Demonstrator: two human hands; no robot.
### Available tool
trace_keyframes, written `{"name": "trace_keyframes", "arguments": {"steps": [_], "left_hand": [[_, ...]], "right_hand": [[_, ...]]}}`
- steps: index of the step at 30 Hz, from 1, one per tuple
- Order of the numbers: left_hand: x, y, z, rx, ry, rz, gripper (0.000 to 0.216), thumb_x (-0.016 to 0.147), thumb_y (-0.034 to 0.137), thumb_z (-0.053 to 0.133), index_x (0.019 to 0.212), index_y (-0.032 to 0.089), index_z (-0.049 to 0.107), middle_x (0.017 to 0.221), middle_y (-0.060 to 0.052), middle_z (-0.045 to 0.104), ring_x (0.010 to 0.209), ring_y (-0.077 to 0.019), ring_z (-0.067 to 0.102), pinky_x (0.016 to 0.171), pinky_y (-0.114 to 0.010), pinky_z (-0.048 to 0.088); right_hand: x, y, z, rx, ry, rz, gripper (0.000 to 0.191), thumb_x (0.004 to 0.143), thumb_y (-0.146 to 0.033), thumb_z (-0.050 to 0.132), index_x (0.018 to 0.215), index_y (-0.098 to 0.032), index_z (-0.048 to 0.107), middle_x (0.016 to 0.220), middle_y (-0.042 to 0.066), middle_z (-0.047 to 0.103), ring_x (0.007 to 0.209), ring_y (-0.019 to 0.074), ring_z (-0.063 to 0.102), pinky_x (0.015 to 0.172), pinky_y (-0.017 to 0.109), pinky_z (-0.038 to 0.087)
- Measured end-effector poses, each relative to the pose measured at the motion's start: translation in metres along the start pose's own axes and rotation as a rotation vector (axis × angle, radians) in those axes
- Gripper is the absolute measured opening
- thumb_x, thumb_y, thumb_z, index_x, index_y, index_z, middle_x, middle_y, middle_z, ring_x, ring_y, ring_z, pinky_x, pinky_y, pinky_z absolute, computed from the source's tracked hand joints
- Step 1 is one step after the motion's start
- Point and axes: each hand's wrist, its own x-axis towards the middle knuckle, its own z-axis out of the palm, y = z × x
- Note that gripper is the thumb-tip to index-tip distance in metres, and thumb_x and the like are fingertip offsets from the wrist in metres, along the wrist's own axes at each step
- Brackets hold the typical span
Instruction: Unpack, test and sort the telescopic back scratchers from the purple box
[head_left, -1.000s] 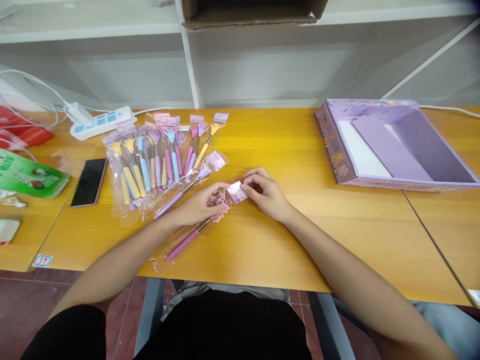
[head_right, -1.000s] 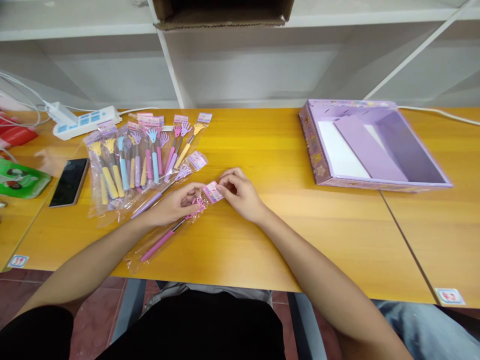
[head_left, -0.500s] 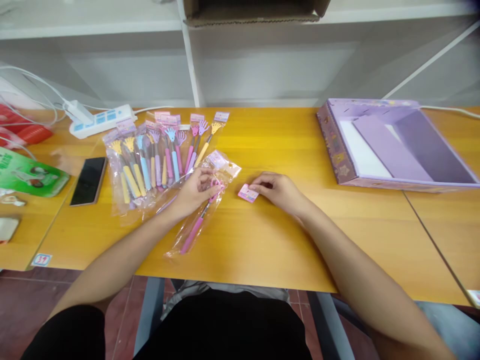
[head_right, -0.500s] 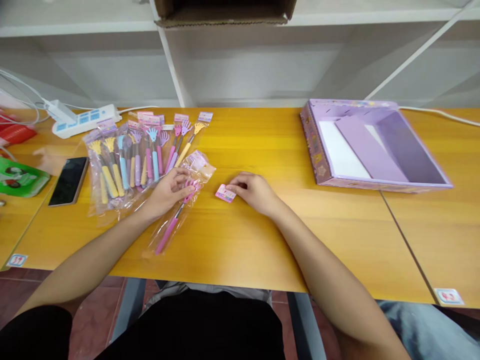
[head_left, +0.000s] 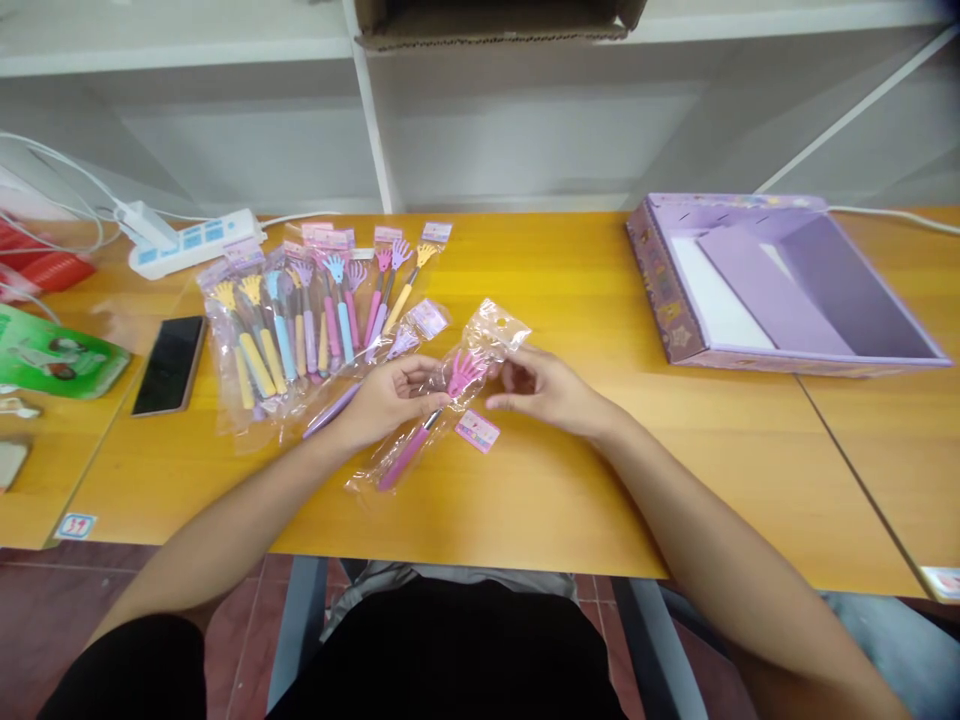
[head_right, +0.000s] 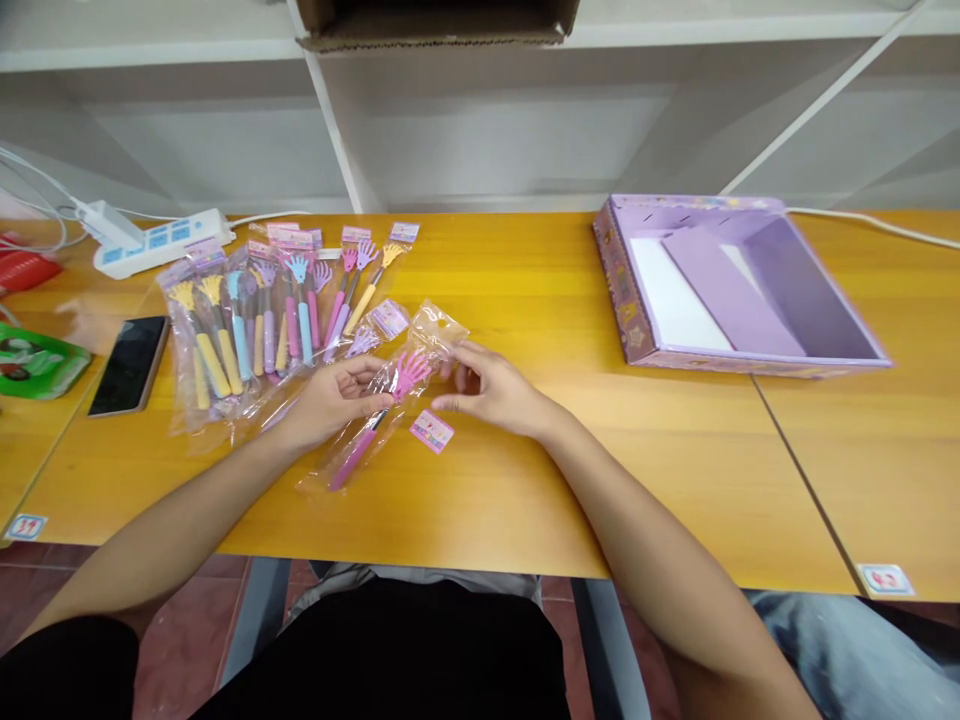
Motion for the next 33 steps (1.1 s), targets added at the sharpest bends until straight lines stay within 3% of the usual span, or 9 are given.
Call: {"name": "trace_keyframes", "arguments": {"steps": [3,6,8,15,18,22,28,31,33], "left_hand": [[-0.002,0.003,0.004,-0.016,-0.114,-0.018,0.042,0.088,0.038,0.089,0.121,0.020,0.072,0.123,-0.011,0.078,0.114,-0.0235,0.074,0.104,-0.042,0.058],[-0.006,0.008,0.005,-0.061,-0.349,-0.151,0.045,0.092,0.043,0.086,0.126,0.020,0.068,0.119,-0.012,0.079,0.101,-0.0221,0.077,0.088,-0.037,0.061],[-0.006,0.011,0.005,-0.042,-0.470,-0.240,0.044,0.095,0.047,0.082,0.126,0.020,0.068,0.113,-0.012,0.080,0.089,-0.0195,0.077,0.072,-0.030,0.058],[-0.004,0.006,0.000,0.017,-0.458,-0.258,0.042,0.098,0.048,0.077,0.127,0.020,0.066,0.093,-0.001,0.067,0.066,-0.0092,0.054,0.060,-0.024,0.043],[-0.004,0.003,-0.001,0.038,-0.458,-0.252,0.044,0.100,0.050,0.072,0.131,0.019,0.064,0.090,0.000,0.061,0.066,-0.0090,0.047,0.058,-0.024,0.034],[-0.004,0.004,-0.002,0.030,-0.448,-0.305,0.041,0.104,0.053,0.066,0.128,0.020,0.062,0.084,0.002,0.057,0.059,-0.0076,0.036,0.054,-0.025,0.024],[-0.005,0.010,-0.005,0.052,-0.431,-0.390,0.033,0.106,0.055,0.063,0.106,0.022,0.059,0.076,0.005,0.050,0.054,-0.0071,0.031,0.050,-0.026,0.019],[-0.004,0.009,-0.006,0.047,-0.407,-0.392,0.035,0.105,0.057,0.062,0.106,0.022,0.062,0.076,0.004,0.049,0.054,-0.0073,0.031,0.049,-0.026,0.016],[-0.003,0.006,-0.007,0.030,-0.388,-0.380,0.034,0.105,0.055,0.061,0.106,0.022,0.063,0.075,0.004,0.049,0.054,-0.0075,0.031,0.049,-0.026,0.016]], "right_hand": [[-0.003,-0.012,0.012,0.204,0.020,0.008,0.043,0.090,-0.062,0.083,0.108,-0.024,0.076,0.076,-0.002,0.065,0.061,0.0142,0.054,0.058,0.030,0.046],[-0.003,-0.019,0.014,0.313,0.445,-0.027,0.039,0.100,-0.064,0.071,0.103,-0.025,0.075,0.070,-0.002,0.058,0.056,0.0128,0.048,0.055,0.030,0.041],[-0.001,-0.020,0.006,0.342,0.602,-0.038,0.040,0.097,-0.064,0.074,0.097,-0.025,0.074,0.068,-0.002,0.054,0.056,0.0125,0.045,0.055,0.030,0.039],[0.005,-0.008,-0.034,0.251,0.823,-0.053,0.041,0.101,-0.067,0.062,0.108,-0.028,0.073,0.082,0.003,0.054,0.067,0.0170,0.052,0.061,0.034,0.045],[0.006,-0.003,-0.025,0.184,0.751,-0.007,0.053,0.104,-0.075,0.049,0.120,-0.029,0.071,0.094,0.008,0.063,0.086,0.0231,0.064,0.073,0.039,0.054],[0.011,0.005,-0.013,0.266,0.478,0.010,0.047,0.094,-0.074,0.068,0.103,-0.027,0.069,0.100,0.008,0.067,0.098,0.0249,0.066,0.087,0.042,0.058],[0.008,0.039,-0.077,0.086,0.837,0.066,0.042,0.099,-0.061,0.066,0.125,-0.028,0.066,0.088,0.004,0.063,0.080,0.0212,0.066,0.072,0.037,0.057],[0.003,0.058,-0.105,-0.166,0.767,0.302,0.053,0.094,-0.052,0.074,0.135,-0.018,0.065,0.079,0.004,0.066,0.071,0.0226,0.064,0.067,0.039,0.055],[0.001,0.063,-0.108,-0.368,0.708,0.405,0.058,0.091,-0.041,0.077,0.140,-0.011,0.064,0.086,0.009,0.070,0.080,0.0265,0.068,0.078,0.044,0.058]]}}
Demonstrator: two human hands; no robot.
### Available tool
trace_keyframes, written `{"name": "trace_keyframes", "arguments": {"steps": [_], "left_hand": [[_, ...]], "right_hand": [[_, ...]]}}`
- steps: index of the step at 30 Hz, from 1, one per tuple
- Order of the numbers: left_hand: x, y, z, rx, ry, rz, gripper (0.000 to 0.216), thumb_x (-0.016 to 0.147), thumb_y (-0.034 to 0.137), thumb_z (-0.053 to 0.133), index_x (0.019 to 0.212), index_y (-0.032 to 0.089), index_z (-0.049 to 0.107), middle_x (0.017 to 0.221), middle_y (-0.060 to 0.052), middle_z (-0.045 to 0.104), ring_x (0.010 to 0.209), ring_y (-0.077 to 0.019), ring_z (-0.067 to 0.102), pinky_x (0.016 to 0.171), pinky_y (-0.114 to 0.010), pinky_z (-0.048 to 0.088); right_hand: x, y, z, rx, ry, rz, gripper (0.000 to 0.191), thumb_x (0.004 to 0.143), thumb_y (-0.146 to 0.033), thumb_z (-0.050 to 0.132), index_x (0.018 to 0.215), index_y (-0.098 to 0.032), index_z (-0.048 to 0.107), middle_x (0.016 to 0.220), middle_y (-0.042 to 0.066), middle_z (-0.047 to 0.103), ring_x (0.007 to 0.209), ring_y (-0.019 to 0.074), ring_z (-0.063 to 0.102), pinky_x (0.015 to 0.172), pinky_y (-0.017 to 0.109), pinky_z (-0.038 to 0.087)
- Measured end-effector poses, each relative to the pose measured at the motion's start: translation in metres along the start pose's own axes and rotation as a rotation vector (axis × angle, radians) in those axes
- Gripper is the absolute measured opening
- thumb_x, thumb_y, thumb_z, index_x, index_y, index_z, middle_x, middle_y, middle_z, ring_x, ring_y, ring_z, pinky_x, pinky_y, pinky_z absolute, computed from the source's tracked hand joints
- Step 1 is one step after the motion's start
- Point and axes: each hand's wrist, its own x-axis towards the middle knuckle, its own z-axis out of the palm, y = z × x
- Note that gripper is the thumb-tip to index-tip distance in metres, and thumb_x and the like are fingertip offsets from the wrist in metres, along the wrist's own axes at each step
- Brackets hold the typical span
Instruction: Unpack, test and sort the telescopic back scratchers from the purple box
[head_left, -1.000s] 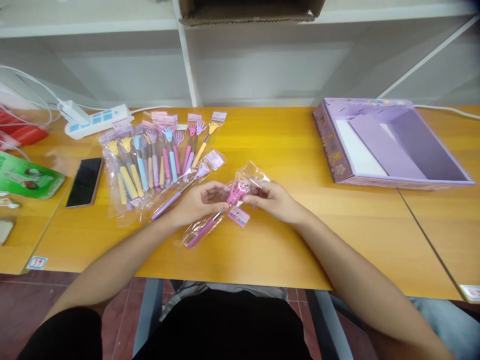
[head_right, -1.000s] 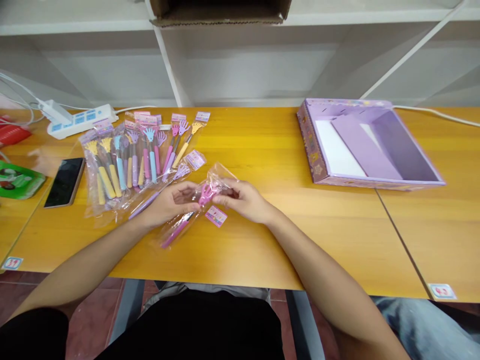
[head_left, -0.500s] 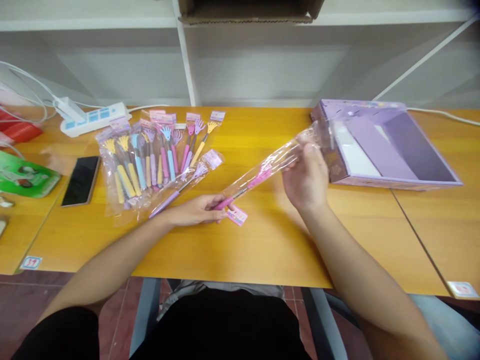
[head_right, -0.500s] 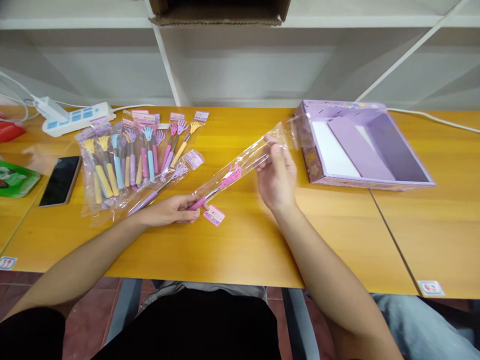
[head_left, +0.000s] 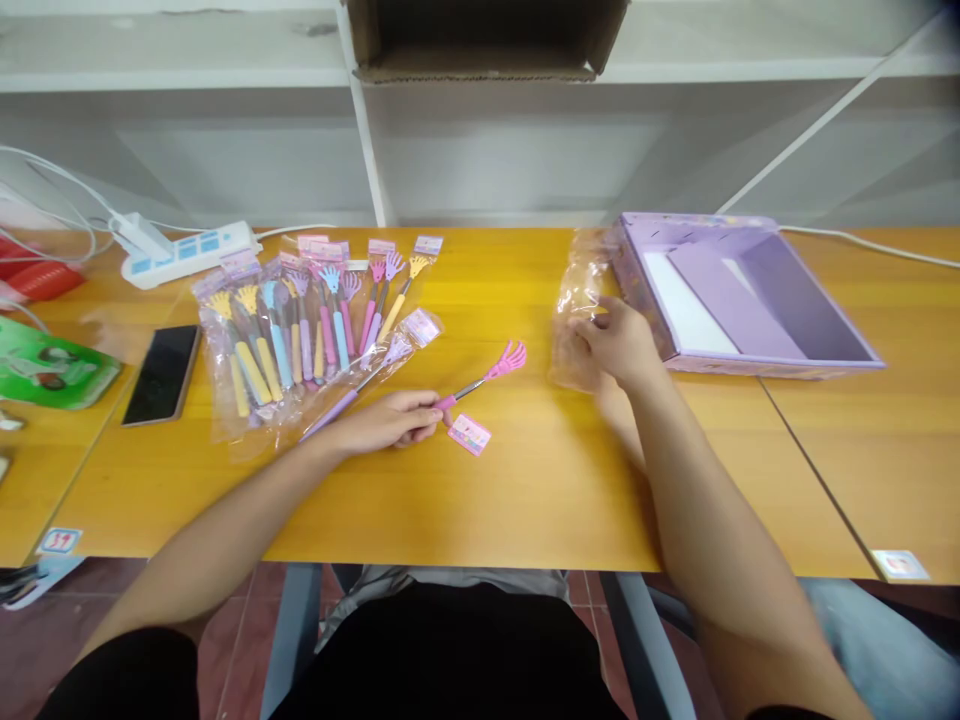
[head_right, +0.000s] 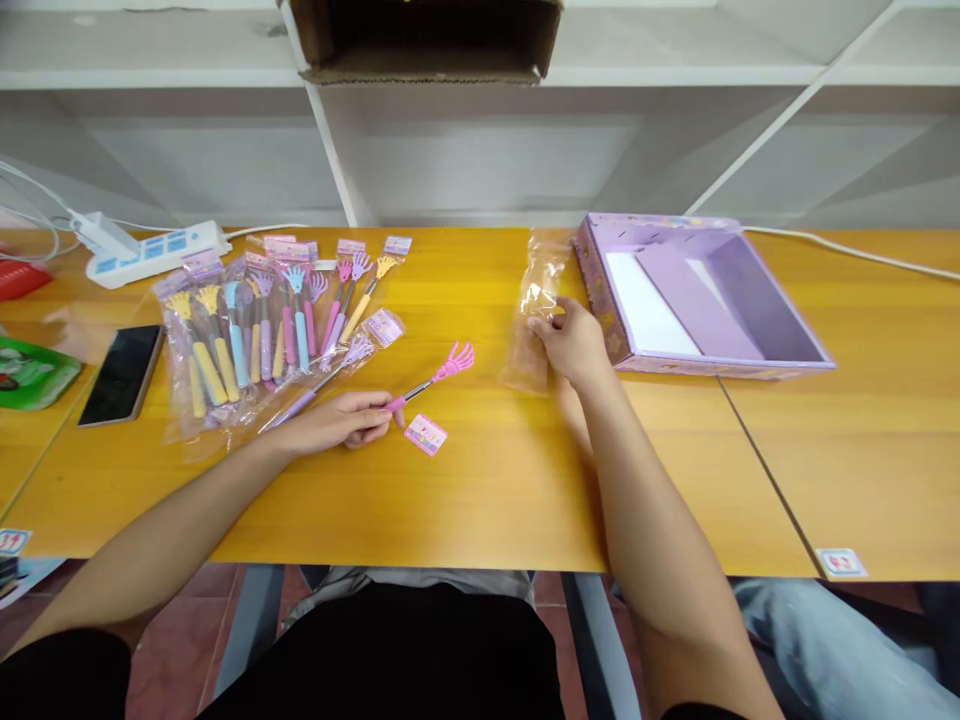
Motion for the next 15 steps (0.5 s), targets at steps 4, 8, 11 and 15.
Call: {"name": "trace_keyframes", "arguments": {"steps": [4,8,11,15], "left_hand": [[0.002,-0.002,0.000,-0.019,0.015,0.022,0.030,0.106,0.051,0.059,0.107,0.022,0.062,0.075,0.004,0.049,0.054,-0.0077,0.030,0.050,-0.026,0.017],[0.001,0.000,0.001,-0.006,0.034,0.023,0.031,0.105,0.052,0.060,0.105,0.021,0.061,0.075,0.005,0.050,0.055,-0.0075,0.032,0.050,-0.024,0.018],[0.000,0.001,0.002,-0.002,0.040,0.028,0.032,0.104,0.053,0.060,0.104,0.021,0.061,0.075,0.005,0.050,0.055,-0.0075,0.031,0.050,-0.024,0.018],[0.002,-0.003,0.001,-0.023,0.036,0.047,0.029,0.105,0.051,0.059,0.106,0.021,0.060,0.077,0.004,0.052,0.055,-0.0075,0.032,0.051,-0.025,0.018]], "right_hand": [[-0.010,-0.007,0.002,-0.341,0.174,-0.124,0.077,0.092,-0.034,0.075,0.159,-0.007,0.049,0.138,0.028,0.062,0.119,0.0375,0.068,0.103,0.054,0.055],[-0.023,-0.021,0.002,-0.518,0.121,-0.204,0.045,0.106,-0.043,0.054,0.133,-0.010,0.070,0.132,0.028,0.062,0.118,0.0398,0.066,0.102,0.055,0.054],[-0.030,-0.022,0.006,-0.628,-0.025,-0.240,0.045,0.106,-0.048,0.050,0.109,-0.012,0.077,0.112,0.024,0.067,0.113,0.0395,0.064,0.102,0.055,0.053],[-0.028,-0.009,0.008,-0.735,0.012,-0.288,0.046,0.104,-0.048,0.051,0.113,-0.011,0.077,0.121,0.025,0.069,0.117,0.0407,0.060,0.102,0.056,0.052]]}}
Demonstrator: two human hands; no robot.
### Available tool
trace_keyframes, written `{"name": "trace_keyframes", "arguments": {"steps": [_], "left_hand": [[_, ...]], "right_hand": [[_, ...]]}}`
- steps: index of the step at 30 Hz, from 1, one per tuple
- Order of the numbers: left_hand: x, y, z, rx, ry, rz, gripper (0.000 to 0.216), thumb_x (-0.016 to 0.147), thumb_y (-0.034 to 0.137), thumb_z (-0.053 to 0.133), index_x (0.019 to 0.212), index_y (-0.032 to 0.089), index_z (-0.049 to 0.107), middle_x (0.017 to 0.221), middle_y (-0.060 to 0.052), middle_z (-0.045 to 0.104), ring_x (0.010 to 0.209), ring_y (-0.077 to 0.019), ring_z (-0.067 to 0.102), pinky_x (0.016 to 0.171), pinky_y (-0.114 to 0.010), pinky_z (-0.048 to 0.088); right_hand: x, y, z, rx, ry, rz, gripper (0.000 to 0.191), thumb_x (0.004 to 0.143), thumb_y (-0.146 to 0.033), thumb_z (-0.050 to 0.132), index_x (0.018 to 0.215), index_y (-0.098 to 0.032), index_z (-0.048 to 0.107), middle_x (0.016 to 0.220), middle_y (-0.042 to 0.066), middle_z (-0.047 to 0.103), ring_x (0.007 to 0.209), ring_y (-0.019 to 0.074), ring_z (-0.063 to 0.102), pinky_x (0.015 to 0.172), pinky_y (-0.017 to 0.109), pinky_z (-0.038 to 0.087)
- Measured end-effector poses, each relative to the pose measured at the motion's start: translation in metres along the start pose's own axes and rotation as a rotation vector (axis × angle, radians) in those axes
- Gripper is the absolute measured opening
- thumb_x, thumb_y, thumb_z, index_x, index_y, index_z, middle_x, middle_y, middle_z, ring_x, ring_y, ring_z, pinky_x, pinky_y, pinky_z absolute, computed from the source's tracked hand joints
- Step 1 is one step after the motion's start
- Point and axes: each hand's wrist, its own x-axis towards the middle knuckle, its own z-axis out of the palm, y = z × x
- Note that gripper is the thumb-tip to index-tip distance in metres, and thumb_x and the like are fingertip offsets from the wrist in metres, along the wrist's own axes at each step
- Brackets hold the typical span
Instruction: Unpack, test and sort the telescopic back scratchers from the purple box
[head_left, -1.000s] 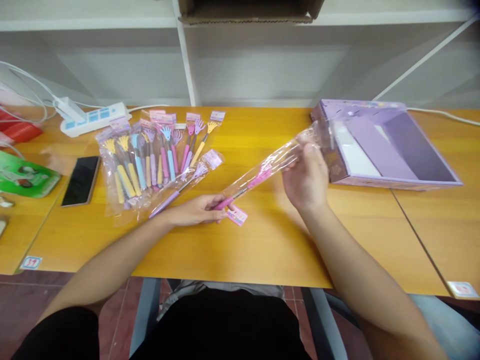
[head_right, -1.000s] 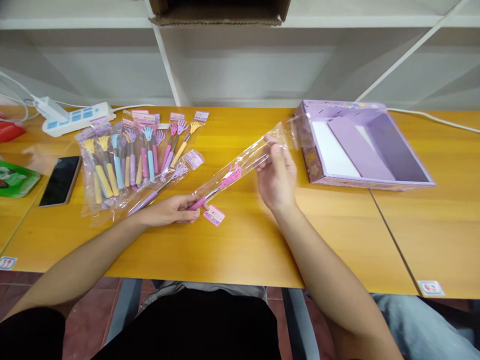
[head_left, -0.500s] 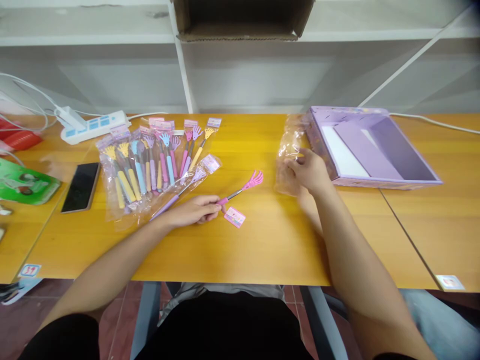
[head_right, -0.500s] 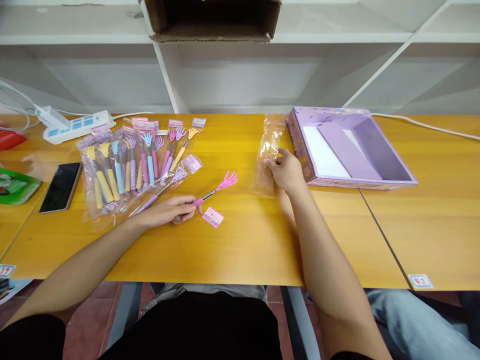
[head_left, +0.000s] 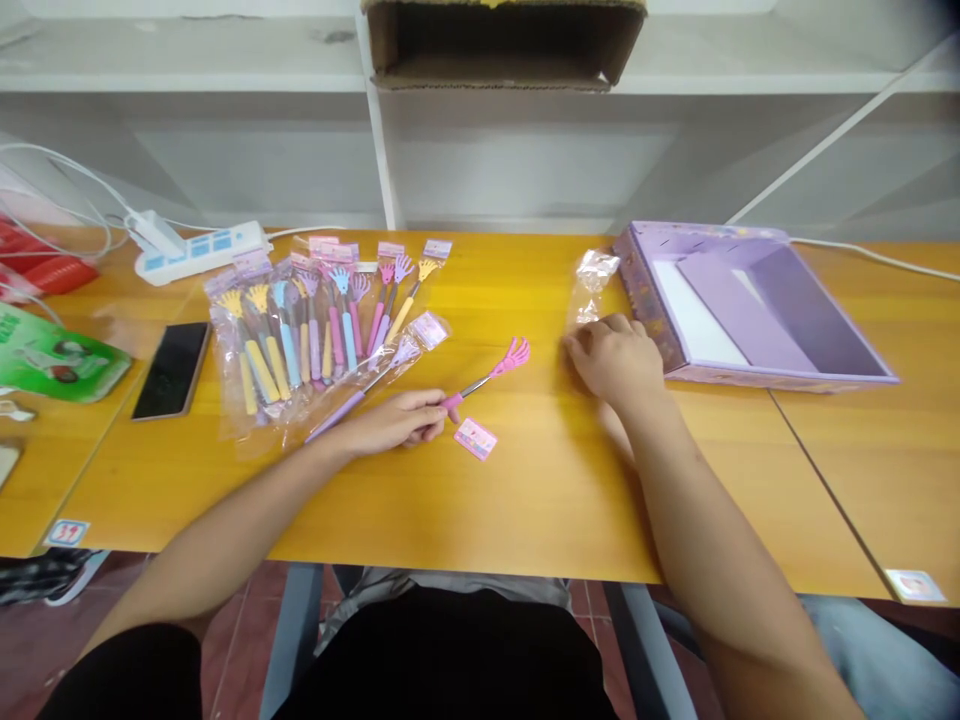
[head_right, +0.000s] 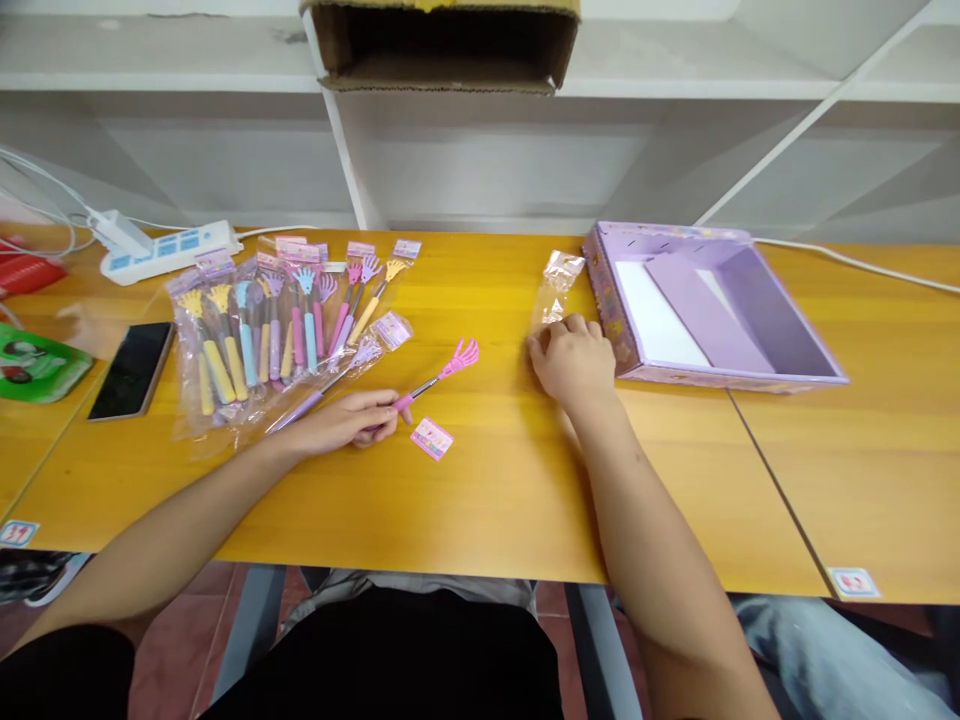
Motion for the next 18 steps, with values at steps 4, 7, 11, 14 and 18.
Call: {"name": "trace_keyframes", "arguments": {"steps": [4,7,11,14,18], "left_hand": [[0.003,-0.004,-0.001,-0.016,0.003,0.033,0.028,0.107,0.050,0.056,0.115,0.023,0.060,0.080,0.003,0.053,0.056,-0.0087,0.033,0.052,-0.026,0.019],[0.002,-0.001,0.001,0.061,0.060,0.090,0.030,0.109,0.051,0.050,0.115,0.023,0.060,0.078,0.004,0.051,0.058,-0.0106,0.035,0.055,-0.027,0.025],[-0.003,0.006,0.008,0.511,0.256,0.227,0.030,0.110,0.049,0.049,0.100,0.022,0.056,0.084,0.001,0.057,0.071,-0.0151,0.050,0.067,-0.030,0.036],[-0.005,0.004,0.015,0.872,0.331,0.295,0.021,0.104,0.039,0.059,0.092,0.022,0.054,0.084,-0.002,0.061,0.074,-0.0187,0.054,0.068,-0.032,0.035],[-0.003,-0.008,0.022,1.122,0.325,0.414,0.017,0.100,0.029,0.061,0.087,0.022,0.055,0.082,-0.005,0.064,0.076,-0.0222,0.060,0.069,-0.034,0.039]], "right_hand": [[0.005,0.010,-0.001,0.003,0.008,0.029,0.040,0.101,-0.032,0.049,0.121,-0.010,0.075,0.132,0.026,0.068,0.125,0.0422,0.057,0.104,0.058,0.051],[0.004,-0.001,-0.014,0.146,0.136,-0.003,0.039,0.100,-0.028,0.051,0.129,-0.010,0.070,0.142,0.028,0.062,0.126,0.0406,0.058,0.107,0.057,0.049],[-0.016,-0.048,-0.033,0.714,-0.093,-0.290,0.030,0.096,-0.048,0.072,0.109,-0.021,0.068,0.100,0.009,0.066,0.078,0.0214,0.060,0.078,0.038,0.053],[-0.043,-0.093,-0.039,1.030,-0.442,-0.544,0.047,0.090,-0.061,0.082,0.082,-0.023,0.056,0.073,-0.002,0.054,0.063,0.0131,0.044,0.061,0.029,0.040],[-0.071,-0.132,-0.041,1.175,-0.571,-0.597,0.057,0.106,-0.063,0.062,0.070,-0.021,0.046,0.066,-0.004,0.045,0.060,0.0105,0.039,0.059,0.027,0.032]]}}
